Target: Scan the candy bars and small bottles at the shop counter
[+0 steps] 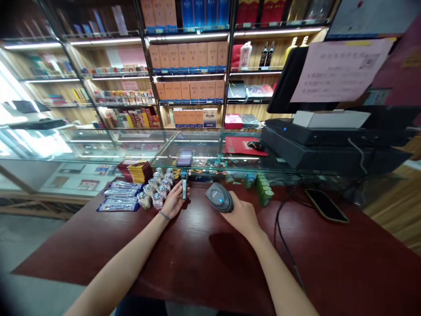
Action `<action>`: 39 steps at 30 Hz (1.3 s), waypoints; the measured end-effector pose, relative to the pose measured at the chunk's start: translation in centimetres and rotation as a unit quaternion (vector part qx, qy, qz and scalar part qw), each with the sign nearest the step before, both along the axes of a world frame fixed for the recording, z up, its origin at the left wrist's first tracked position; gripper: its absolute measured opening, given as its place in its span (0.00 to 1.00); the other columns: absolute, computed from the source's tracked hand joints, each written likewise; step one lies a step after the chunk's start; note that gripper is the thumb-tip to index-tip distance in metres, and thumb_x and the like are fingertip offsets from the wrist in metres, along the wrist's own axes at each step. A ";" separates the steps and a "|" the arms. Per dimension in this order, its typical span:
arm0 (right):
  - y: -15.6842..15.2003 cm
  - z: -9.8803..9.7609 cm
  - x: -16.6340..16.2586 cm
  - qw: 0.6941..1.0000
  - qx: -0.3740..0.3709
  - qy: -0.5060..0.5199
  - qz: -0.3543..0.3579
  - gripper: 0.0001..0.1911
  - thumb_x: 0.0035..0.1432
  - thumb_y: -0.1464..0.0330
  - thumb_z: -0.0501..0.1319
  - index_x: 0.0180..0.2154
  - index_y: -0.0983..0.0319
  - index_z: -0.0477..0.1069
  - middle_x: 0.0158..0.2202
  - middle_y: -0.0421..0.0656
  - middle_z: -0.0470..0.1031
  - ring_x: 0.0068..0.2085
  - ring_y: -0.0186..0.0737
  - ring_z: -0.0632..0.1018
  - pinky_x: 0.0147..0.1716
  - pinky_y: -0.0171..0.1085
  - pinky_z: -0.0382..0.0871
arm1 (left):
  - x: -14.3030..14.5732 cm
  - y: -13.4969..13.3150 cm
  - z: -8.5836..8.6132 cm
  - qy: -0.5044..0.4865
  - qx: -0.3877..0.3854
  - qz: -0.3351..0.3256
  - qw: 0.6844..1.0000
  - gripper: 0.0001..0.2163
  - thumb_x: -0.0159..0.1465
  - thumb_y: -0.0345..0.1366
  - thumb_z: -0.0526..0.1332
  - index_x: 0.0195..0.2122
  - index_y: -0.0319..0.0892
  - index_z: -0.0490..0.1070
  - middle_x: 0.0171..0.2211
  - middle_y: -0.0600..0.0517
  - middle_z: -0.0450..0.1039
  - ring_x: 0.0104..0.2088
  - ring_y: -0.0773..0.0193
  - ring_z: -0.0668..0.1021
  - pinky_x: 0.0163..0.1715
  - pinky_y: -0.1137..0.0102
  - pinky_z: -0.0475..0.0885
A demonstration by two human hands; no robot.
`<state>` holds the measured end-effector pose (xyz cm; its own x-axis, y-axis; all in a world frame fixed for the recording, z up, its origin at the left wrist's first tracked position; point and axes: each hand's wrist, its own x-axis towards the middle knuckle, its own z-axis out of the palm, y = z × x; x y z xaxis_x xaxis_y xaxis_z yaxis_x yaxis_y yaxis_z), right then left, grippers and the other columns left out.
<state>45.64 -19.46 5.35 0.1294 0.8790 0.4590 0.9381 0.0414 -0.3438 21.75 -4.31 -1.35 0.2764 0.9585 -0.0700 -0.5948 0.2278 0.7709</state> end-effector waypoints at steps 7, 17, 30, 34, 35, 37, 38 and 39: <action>-0.5 -0.3 -2.2 0.988 -0.070 -0.060 0.125 0.24 0.50 0.67 0.63 0.50 0.54 0.64 0.36 0.41 0.83 0.34 0.51 0.84 0.28 0.37 0.64 | -0.2 0.8 -1.1 0.009 0.011 -0.003 1.000 0.20 0.62 0.38 0.67 0.55 0.47 0.70 0.47 0.48 0.76 0.45 0.62 0.80 0.44 0.66 0.76; -0.5 -0.2 -2.3 0.986 -0.082 -0.086 0.115 0.19 0.48 0.67 0.64 0.44 0.55 0.65 0.31 0.40 0.82 0.32 0.50 0.83 0.26 0.36 0.61 | 0.1 0.7 -1.0 0.006 0.009 0.015 1.000 0.23 0.62 0.38 0.67 0.59 0.52 0.66 0.47 0.49 0.76 0.45 0.61 0.80 0.46 0.63 0.76; -0.1 -0.5 -1.0 0.996 -0.038 -0.014 0.081 0.14 0.52 0.62 0.63 0.42 0.53 0.66 0.30 0.40 0.81 0.34 0.53 0.83 0.28 0.37 0.64 | 0.5 0.1 -0.6 0.143 0.130 0.119 0.974 0.26 0.57 0.37 0.69 0.56 0.45 0.65 0.45 0.47 0.74 0.44 0.60 0.79 0.42 0.67 0.76; 0.0 -0.1 -0.4 0.998 -0.019 -0.001 0.065 0.15 0.53 0.61 0.63 0.43 0.54 0.66 0.31 0.40 0.82 0.35 0.54 0.83 0.28 0.37 0.64 | 0.6 0.2 -1.1 0.261 0.217 0.214 0.916 0.20 0.58 0.34 0.67 0.52 0.43 0.68 0.45 0.47 0.73 0.48 0.60 0.77 0.51 0.63 0.72; 0.0 -0.1 -0.3 0.998 -0.016 0.000 0.060 0.15 0.53 0.61 0.63 0.43 0.54 0.66 0.31 0.40 0.82 0.35 0.54 0.83 0.28 0.38 0.64 | 0.6 0.2 -1.2 0.282 0.232 0.227 0.903 0.19 0.58 0.33 0.66 0.51 0.43 0.69 0.45 0.47 0.73 0.49 0.60 0.77 0.53 0.62 0.71; 0.0 -0.1 0.0 0.999 -0.010 0.001 0.048 0.15 0.54 0.59 0.63 0.42 0.54 0.66 0.31 0.40 0.82 0.35 0.55 0.83 0.29 0.38 0.64 | 0.5 0.3 -1.3 0.309 0.255 0.244 0.883 0.17 0.59 0.32 0.66 0.50 0.43 0.69 0.45 0.46 0.72 0.49 0.59 0.76 0.53 0.61 0.71; 0.1 -0.1 0.2 0.999 -0.007 0.001 0.042 0.14 0.54 0.59 0.63 0.42 0.54 0.65 0.31 0.41 0.82 0.35 0.55 0.83 0.29 0.38 0.64 | 0.5 0.5 -1.3 0.319 0.264 0.252 0.875 0.17 0.59 0.32 0.65 0.50 0.43 0.69 0.45 0.46 0.72 0.49 0.59 0.76 0.53 0.61 0.70; 0.1 -0.1 0.3 0.999 -0.004 0.002 0.037 0.14 0.54 0.58 0.63 0.41 0.54 0.65 0.31 0.41 0.82 0.35 0.55 0.83 0.28 0.38 0.64 | 0.5 0.6 -1.4 0.330 0.272 0.261 0.866 0.17 0.59 0.32 0.66 0.49 0.43 0.70 0.46 0.46 0.72 0.49 0.59 0.76 0.53 0.61 0.70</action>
<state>45.95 -19.35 5.25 0.0661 0.8898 0.4516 0.9314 0.1074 -0.3478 22.22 -3.67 -2.71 -0.1316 0.8816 0.4533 0.1034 -0.4426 0.8907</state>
